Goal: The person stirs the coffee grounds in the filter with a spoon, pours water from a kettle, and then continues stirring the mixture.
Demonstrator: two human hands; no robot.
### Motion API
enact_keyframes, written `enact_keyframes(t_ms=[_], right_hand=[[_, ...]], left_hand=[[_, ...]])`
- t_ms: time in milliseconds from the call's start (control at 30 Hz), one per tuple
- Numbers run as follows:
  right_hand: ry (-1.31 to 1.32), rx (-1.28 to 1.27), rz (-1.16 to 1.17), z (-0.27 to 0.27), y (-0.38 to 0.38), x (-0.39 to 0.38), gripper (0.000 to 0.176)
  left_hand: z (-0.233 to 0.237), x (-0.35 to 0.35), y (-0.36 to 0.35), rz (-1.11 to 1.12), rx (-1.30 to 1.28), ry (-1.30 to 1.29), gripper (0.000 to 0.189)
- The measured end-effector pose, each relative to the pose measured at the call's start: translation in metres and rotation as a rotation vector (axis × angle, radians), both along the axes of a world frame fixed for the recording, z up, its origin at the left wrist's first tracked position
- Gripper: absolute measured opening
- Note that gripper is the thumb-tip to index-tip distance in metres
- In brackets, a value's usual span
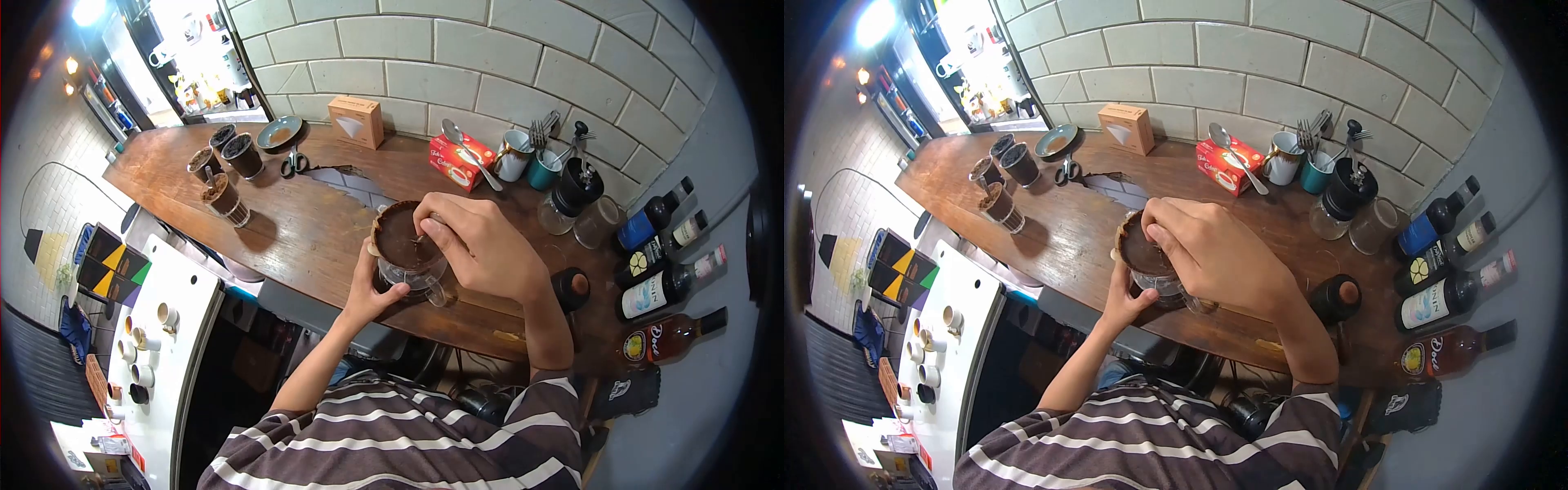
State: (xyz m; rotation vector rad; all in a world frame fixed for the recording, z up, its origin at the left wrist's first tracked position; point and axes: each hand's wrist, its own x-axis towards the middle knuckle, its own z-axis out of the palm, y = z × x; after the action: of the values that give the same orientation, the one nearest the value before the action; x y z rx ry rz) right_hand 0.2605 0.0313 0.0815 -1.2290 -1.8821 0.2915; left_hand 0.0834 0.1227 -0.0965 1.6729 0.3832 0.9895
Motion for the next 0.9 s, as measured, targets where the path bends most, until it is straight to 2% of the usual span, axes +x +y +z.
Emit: enact_keyframes(t_ms=[233, 400, 633, 900], right_hand=[[-0.083, 0.167, -0.060, 0.018, -0.021, -0.008, 0.002], [-0.152, 0.277, -0.044, 0.022, -0.033, -0.018, 0.010], [-0.242, 0.187, 0.008, 0.017, -0.033, -0.022, 0.014], [-0.290, 0.041, 0.022, 0.008, -0.024, -0.015, 0.010]], left_hand=[[0.003, 0.001, -0.002, 0.013, -0.011, -0.008, 0.089], [-0.002, 0.000, -0.001, 0.003, -0.033, -0.014, 0.090], [-0.002, 0.000, -0.001, 0.015, -0.015, 0.003, 0.089], [0.003, 0.001, -0.001, 0.015, 0.019, -0.017, 0.086]])
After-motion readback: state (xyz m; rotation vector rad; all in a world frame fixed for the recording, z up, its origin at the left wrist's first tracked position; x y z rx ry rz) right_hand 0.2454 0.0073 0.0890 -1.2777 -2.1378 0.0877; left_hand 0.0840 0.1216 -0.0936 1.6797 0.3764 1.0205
